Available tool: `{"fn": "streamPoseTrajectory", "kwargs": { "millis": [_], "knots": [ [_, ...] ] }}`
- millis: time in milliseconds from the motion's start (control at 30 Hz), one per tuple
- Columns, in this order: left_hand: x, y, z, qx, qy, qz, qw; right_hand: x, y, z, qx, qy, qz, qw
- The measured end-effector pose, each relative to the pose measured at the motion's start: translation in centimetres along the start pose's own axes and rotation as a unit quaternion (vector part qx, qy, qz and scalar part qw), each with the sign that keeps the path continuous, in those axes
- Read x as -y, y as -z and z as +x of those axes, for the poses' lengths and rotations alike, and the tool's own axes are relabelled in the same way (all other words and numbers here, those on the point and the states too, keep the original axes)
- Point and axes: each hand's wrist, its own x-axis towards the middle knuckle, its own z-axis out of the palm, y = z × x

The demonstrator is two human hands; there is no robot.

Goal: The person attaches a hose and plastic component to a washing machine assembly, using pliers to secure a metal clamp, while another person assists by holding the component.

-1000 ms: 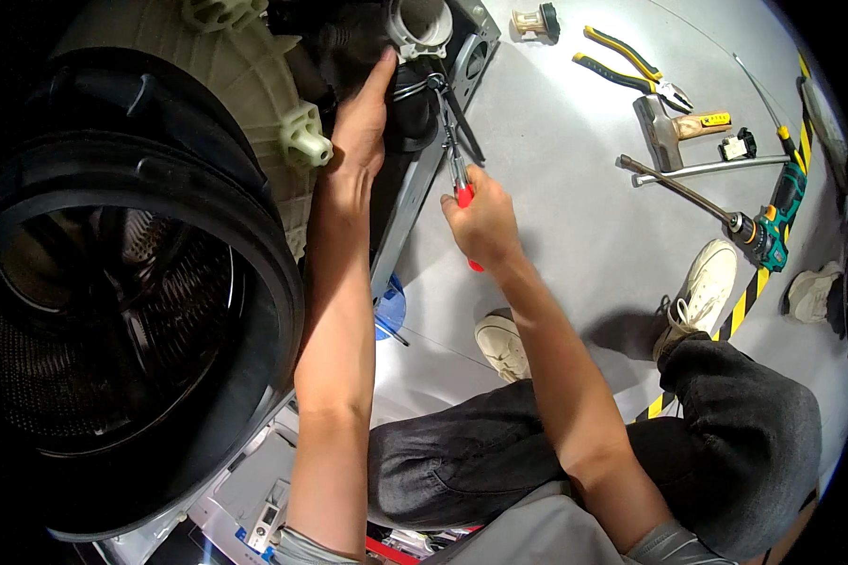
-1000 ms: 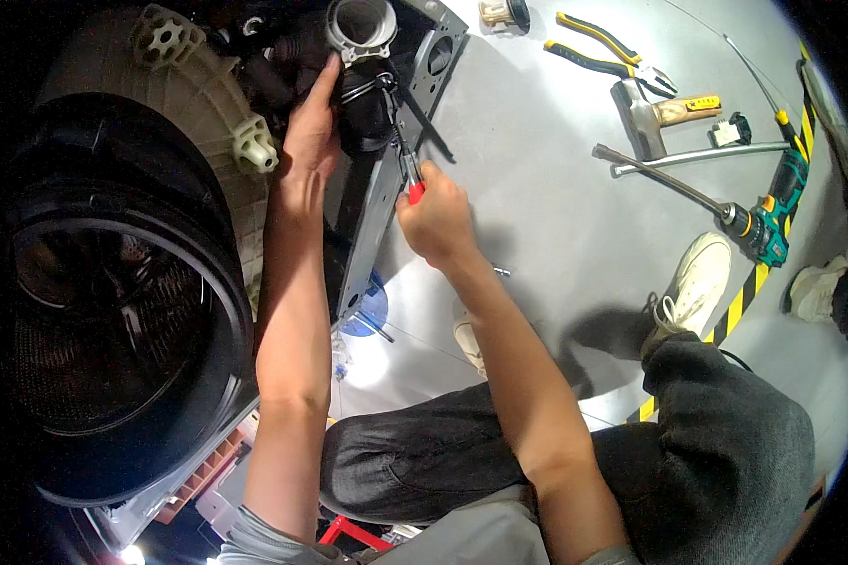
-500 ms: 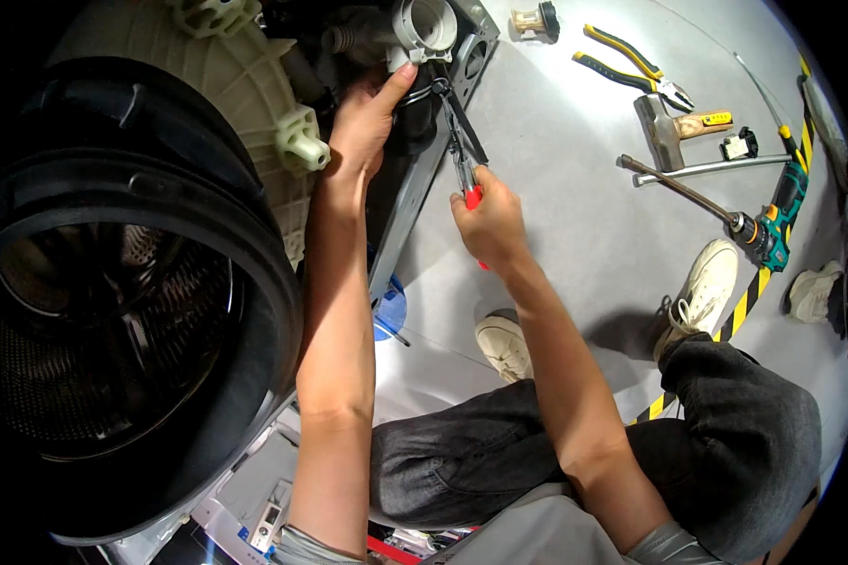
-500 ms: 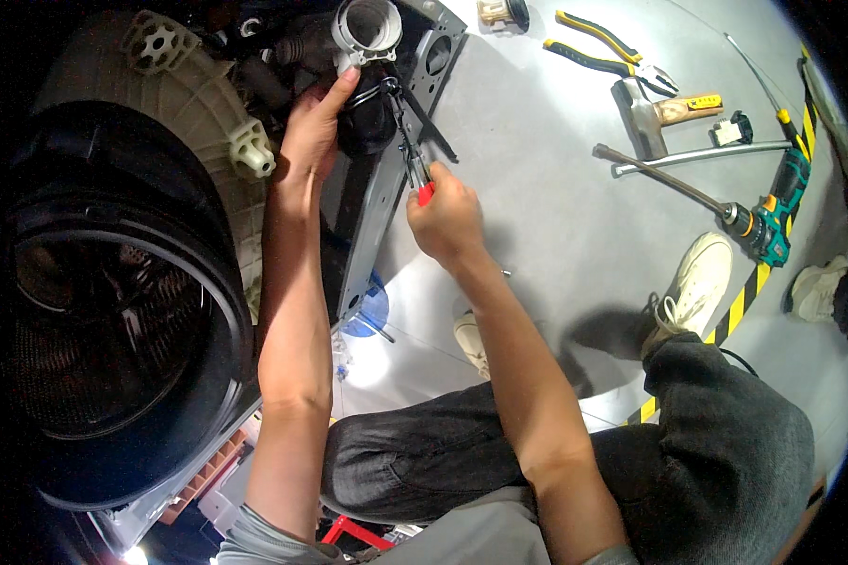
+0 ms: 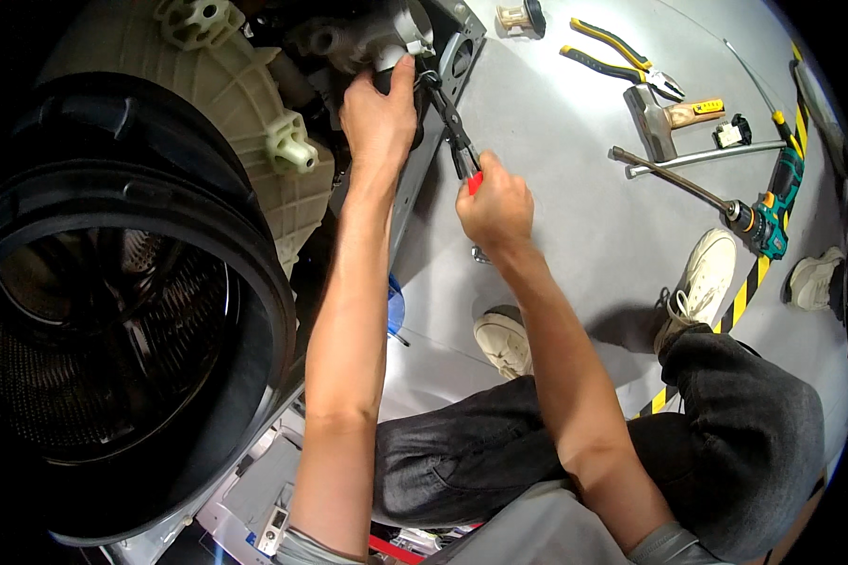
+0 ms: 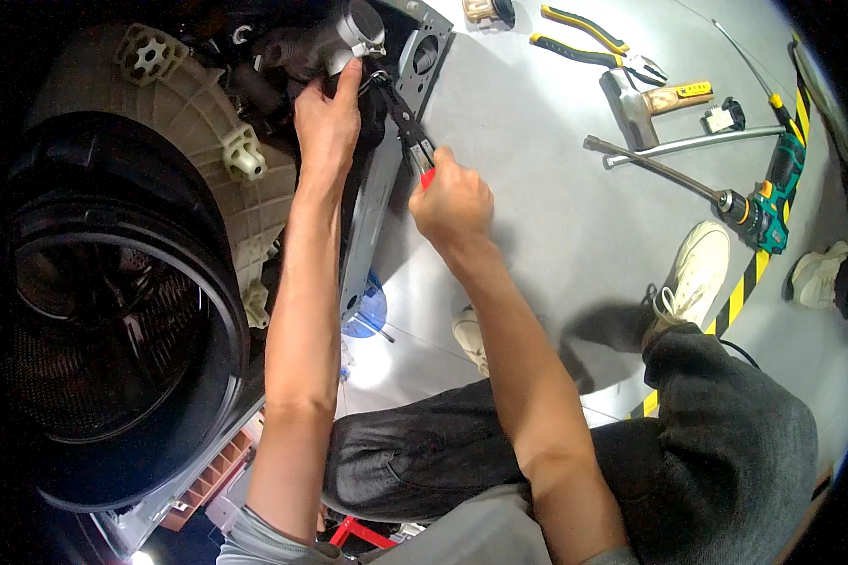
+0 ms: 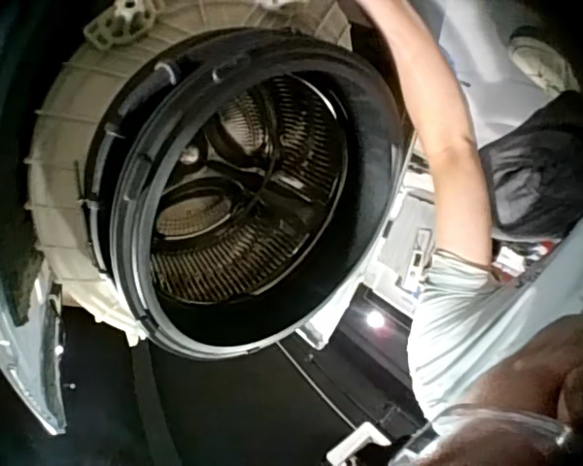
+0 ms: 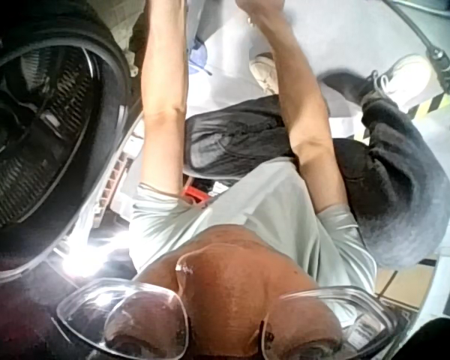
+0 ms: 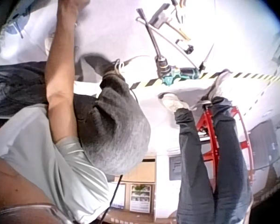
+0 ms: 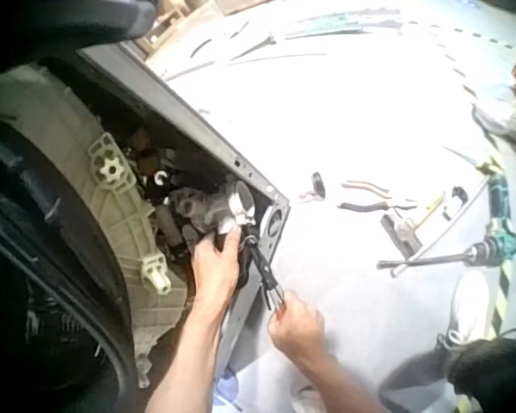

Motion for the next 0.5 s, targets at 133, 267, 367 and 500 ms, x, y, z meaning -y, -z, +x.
{"fn": "streamPoseTrajectory", "kwargs": {
  "millis": [133, 267, 367, 500],
  "knots": [
    [-1.3, -0.3, -0.7, 0.012, 0.025, 0.046, 0.999, -0.1, 0.3, -0.5, 0.048, -0.035, 0.063, 0.996],
    [-0.1, 0.3, -0.6, 0.047, 0.053, -0.079, 0.994, 0.6, 1.0, -0.6, 0.065, -0.043, 0.079, 0.994],
    [0.6, 1.1, 0.0, 0.107, 0.057, -0.187, 0.975, 0.5, 1.1, -0.4, 0.068, -0.032, 0.050, 0.996],
    [1.9, 1.8, -0.1, 0.111, 0.039, -0.231, 0.966, 0.6, 1.4, -0.1, 0.064, -0.007, -0.008, 0.998]
  ]
}}
